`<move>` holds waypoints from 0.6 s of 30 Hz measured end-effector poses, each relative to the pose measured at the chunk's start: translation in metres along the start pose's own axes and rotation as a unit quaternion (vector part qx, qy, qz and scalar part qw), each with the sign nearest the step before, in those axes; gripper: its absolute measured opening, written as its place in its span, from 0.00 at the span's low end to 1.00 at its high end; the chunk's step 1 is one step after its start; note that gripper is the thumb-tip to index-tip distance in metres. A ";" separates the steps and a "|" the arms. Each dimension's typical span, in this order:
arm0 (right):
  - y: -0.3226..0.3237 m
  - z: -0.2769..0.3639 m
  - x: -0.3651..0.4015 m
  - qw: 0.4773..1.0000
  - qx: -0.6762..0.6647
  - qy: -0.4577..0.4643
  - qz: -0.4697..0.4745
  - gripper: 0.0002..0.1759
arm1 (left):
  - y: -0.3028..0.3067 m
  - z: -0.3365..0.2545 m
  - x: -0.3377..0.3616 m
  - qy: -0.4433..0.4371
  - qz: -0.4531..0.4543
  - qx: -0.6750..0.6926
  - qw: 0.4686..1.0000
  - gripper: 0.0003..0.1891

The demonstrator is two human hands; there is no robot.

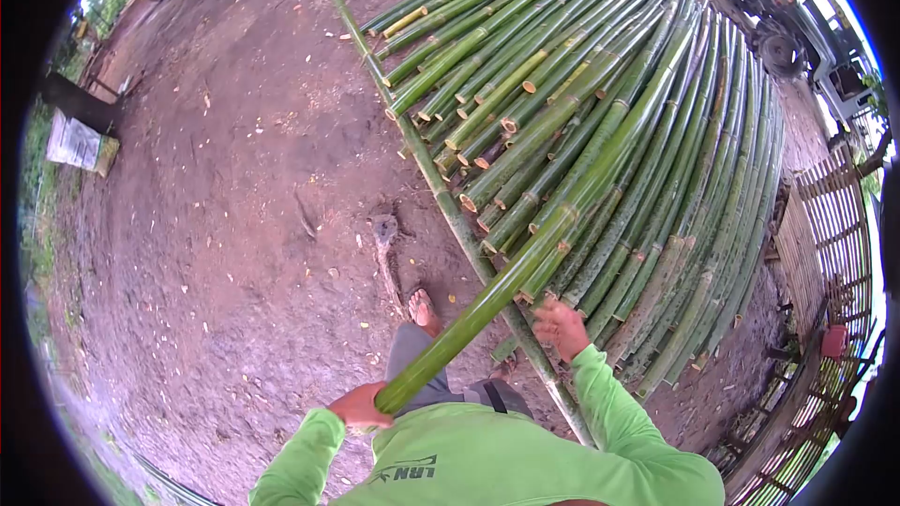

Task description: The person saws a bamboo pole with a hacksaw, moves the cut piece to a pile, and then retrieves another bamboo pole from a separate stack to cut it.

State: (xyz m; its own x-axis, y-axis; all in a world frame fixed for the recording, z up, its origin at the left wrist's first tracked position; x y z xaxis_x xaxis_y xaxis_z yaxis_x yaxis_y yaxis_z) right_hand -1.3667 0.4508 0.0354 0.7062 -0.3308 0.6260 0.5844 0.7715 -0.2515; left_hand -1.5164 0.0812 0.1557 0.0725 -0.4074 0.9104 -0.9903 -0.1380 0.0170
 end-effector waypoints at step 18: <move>-0.238 0.106 -0.136 0.977 -0.199 -0.039 -0.068 0.11 | 0.157 0.409 0.111 0.296 -0.328 -0.090 0.893 0.40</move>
State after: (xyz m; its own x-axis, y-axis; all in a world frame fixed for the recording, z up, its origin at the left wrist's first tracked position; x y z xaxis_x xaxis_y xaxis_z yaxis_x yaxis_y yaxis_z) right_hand -1.6444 0.3698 0.0879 0.5876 -0.3613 0.7240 0.7908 0.4461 -0.4191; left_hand -1.6152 -0.3547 0.0900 0.6208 0.2638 0.7382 -0.7650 -0.0022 0.6441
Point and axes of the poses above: each hand's wrist, its own x-axis away from the middle knuckle, its own y-axis out of the back of the hand, z = x × y, the point moved 9 cm from there along -x, towards the middle knuckle, and after that the axes turned 10 degrees about x, right-handed, at the moved point
